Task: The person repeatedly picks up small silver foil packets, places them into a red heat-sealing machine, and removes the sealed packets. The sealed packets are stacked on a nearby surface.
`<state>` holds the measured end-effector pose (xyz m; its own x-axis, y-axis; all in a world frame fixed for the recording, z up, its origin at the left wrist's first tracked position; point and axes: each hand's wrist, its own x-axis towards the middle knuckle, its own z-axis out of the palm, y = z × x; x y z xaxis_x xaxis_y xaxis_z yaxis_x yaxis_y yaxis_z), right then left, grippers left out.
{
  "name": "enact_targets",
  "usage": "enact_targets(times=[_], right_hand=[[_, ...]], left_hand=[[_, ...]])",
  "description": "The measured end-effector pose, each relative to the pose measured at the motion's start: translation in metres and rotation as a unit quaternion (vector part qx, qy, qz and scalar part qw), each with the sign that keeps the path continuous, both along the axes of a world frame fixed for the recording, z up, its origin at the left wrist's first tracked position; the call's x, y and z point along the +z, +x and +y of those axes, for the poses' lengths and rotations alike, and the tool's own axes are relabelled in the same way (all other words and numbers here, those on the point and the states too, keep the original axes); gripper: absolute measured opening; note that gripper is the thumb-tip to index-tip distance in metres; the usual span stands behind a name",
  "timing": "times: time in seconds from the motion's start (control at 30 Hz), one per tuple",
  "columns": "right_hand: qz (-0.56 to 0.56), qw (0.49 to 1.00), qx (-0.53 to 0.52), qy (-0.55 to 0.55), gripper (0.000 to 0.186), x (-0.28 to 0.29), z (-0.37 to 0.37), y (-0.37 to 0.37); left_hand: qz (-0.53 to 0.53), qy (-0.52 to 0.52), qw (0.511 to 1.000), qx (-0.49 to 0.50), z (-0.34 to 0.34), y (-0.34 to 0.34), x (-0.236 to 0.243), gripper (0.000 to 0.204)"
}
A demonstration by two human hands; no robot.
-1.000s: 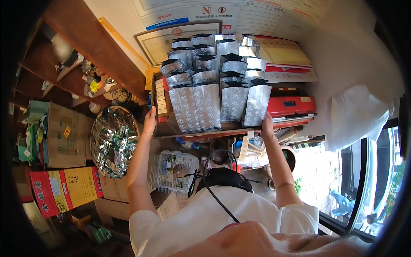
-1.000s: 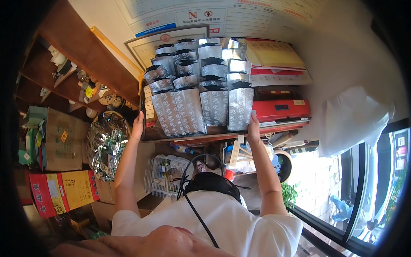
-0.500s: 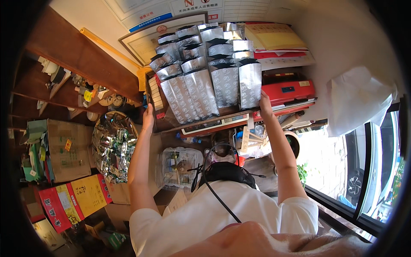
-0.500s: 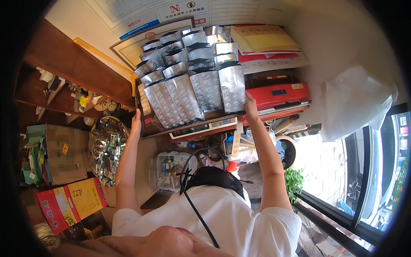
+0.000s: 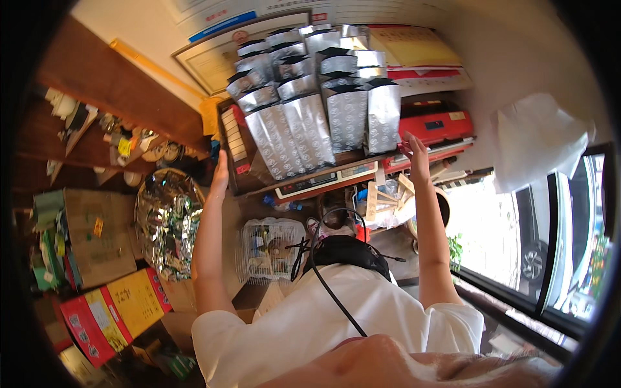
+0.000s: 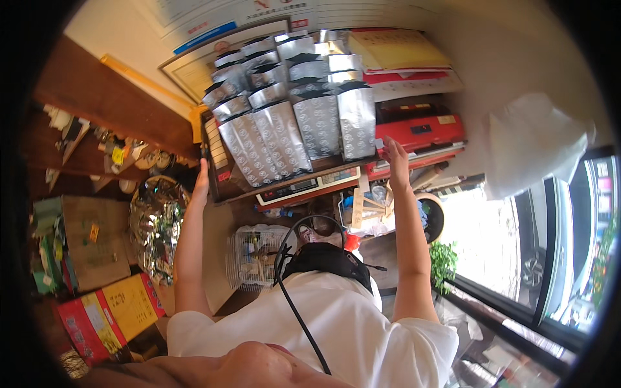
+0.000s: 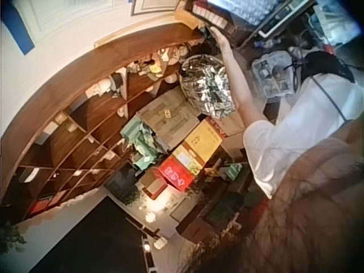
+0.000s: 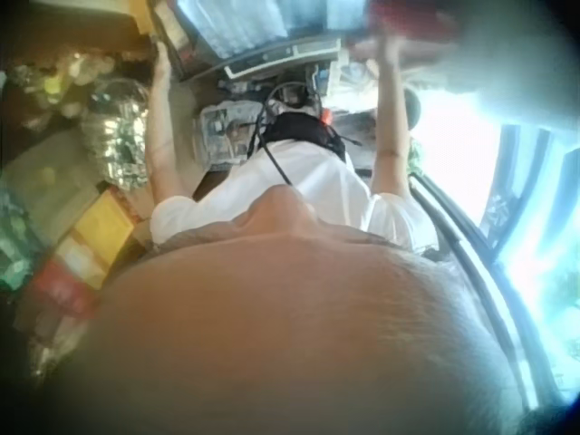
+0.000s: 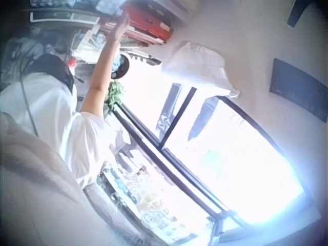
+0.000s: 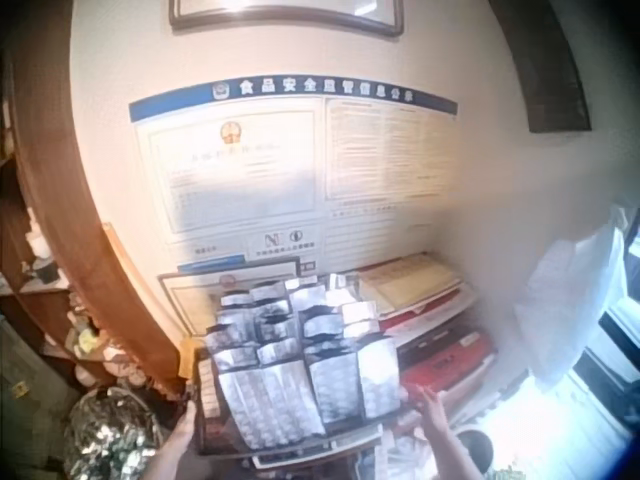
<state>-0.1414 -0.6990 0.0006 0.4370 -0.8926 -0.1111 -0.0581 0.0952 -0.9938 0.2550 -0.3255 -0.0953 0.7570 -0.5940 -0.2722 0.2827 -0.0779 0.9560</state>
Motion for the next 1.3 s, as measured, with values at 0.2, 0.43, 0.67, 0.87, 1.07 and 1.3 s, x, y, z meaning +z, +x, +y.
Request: enact_targets(times=[0.2, 0.43, 0.67, 0.87, 1.07, 1.3], right_hand=[[0.018, 0.997, -0.064, -0.046, 0.034, 0.027, 0.022, -0.060], [-0.002, 0.997, -0.038, -0.066, 0.032, 0.044, 0.031, -0.055], [-0.009, 0.978, 0.049, -0.201, 0.045, 0.080, 0.003, 0.014], [-0.071, 0.957, 0.184, -0.213, 0.045, 0.078, -0.047, 0.075], [-0.071, 0.950, 0.302, -0.050, 0.017, 0.094, -0.048, 0.078], [-0.213, 0.917, 0.335, -0.045, 0.013, 0.130, -0.013, 0.038]], left_hand=[[-0.021, -0.010, 0.999, -0.032, 0.004, -0.002, 0.014, 0.068], [-0.129, 0.088, 0.988, -0.019, -0.007, -0.002, 0.012, 0.071], [-0.284, 0.179, 0.939, 0.070, -0.019, -0.039, 0.050, 0.069], [-0.477, 0.081, 0.858, 0.172, -0.053, -0.114, 0.129, 0.047], [-0.434, -0.024, 0.877, 0.203, -0.083, -0.226, 0.171, 0.043], [-0.411, -0.082, 0.900, 0.118, -0.127, -0.312, 0.177, 0.059]])
